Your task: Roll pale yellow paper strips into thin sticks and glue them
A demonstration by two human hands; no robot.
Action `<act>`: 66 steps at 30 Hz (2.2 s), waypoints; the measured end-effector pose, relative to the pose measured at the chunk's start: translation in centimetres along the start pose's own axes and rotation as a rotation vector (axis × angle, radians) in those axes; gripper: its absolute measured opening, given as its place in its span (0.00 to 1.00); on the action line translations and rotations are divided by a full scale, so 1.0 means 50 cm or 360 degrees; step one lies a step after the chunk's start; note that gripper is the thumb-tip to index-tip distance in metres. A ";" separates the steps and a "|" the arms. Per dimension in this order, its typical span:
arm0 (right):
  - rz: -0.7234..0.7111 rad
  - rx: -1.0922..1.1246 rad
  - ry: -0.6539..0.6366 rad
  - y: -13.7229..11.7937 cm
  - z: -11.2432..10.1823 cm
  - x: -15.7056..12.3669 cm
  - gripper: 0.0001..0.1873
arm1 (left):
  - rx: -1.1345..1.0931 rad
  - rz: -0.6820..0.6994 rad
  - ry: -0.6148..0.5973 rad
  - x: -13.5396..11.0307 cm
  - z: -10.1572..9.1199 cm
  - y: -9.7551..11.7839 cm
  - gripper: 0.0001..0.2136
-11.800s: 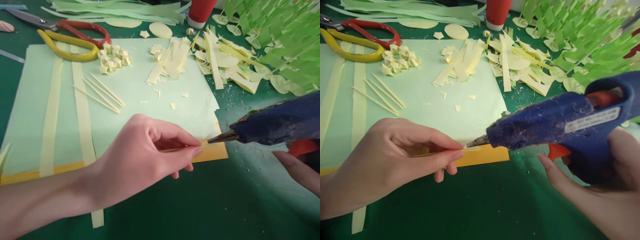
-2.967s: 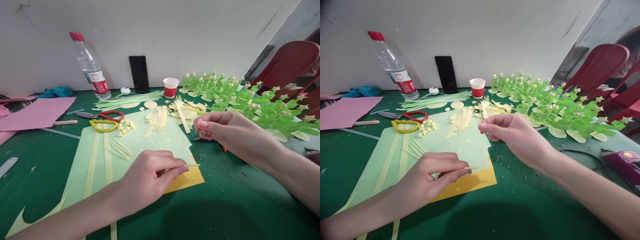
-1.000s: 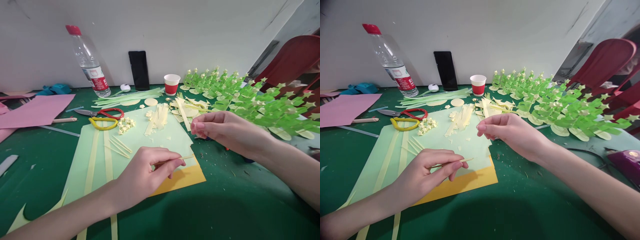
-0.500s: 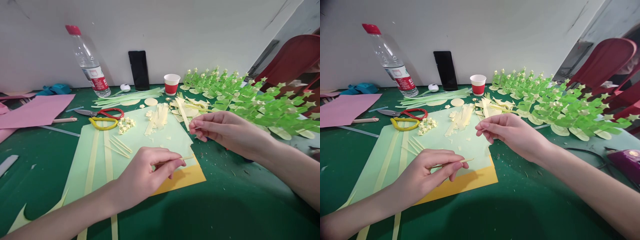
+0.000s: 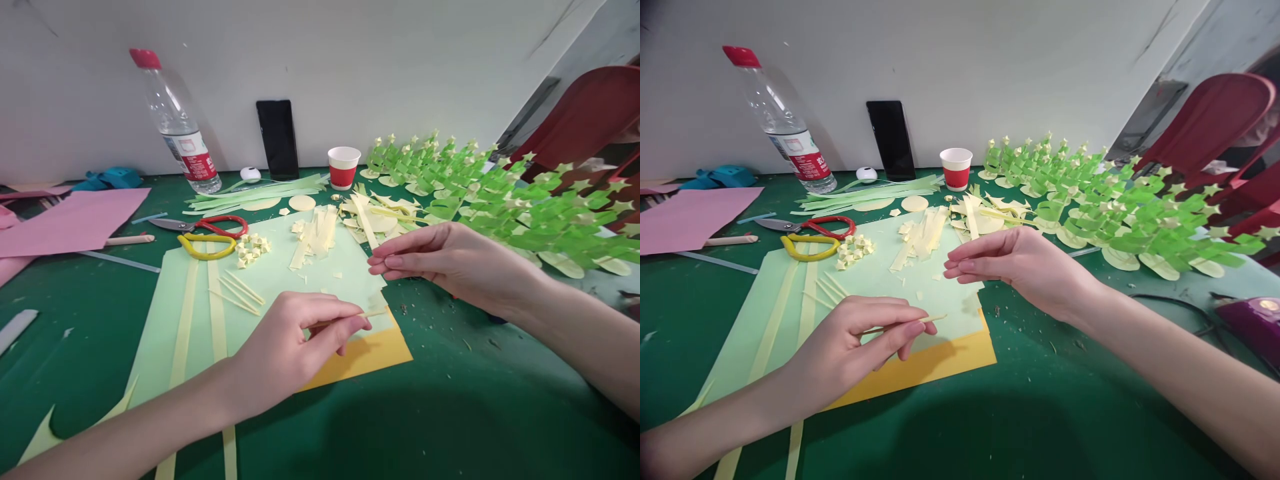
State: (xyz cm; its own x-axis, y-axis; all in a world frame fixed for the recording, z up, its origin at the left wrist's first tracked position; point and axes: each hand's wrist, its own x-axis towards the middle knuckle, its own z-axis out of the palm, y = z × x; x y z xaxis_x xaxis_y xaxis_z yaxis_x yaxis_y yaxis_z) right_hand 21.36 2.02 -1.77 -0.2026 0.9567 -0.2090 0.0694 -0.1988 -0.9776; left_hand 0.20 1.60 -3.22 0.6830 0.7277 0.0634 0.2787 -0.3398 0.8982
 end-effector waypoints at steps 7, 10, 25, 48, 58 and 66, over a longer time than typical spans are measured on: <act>-0.0065 -0.0228 0.0149 0.001 0.003 0.000 0.02 | 0.0044 0.0041 0.0046 0.004 -0.006 0.003 0.11; -0.0121 -0.0409 0.0280 -0.008 0.012 0.005 0.01 | 0.0138 0.0037 0.0102 0.010 -0.026 0.005 0.10; -0.0167 -0.1393 0.0023 -0.007 0.055 0.093 0.09 | 0.0264 -0.0133 0.0397 0.024 -0.097 0.002 0.14; -0.0165 -0.0096 -0.0300 -0.012 0.052 0.022 0.09 | 0.0009 -0.0049 0.0278 0.007 -0.076 0.016 0.10; -0.0197 0.0037 -0.0382 -0.006 0.053 0.002 0.04 | 0.0078 -0.0013 0.0157 0.001 -0.056 0.043 0.11; -0.0605 -0.0544 -0.0001 -0.011 0.049 0.002 0.10 | 0.0066 0.0010 0.0235 0.004 -0.060 0.025 0.09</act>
State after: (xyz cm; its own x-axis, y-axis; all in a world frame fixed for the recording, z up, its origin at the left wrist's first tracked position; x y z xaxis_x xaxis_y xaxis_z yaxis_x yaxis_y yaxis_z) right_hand 18.90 1.70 -1.30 -0.2763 0.9478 0.1594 0.3061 0.2440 -0.9202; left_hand -1.31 3.10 -0.78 0.5791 0.8041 0.1347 0.3048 -0.3667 0.8790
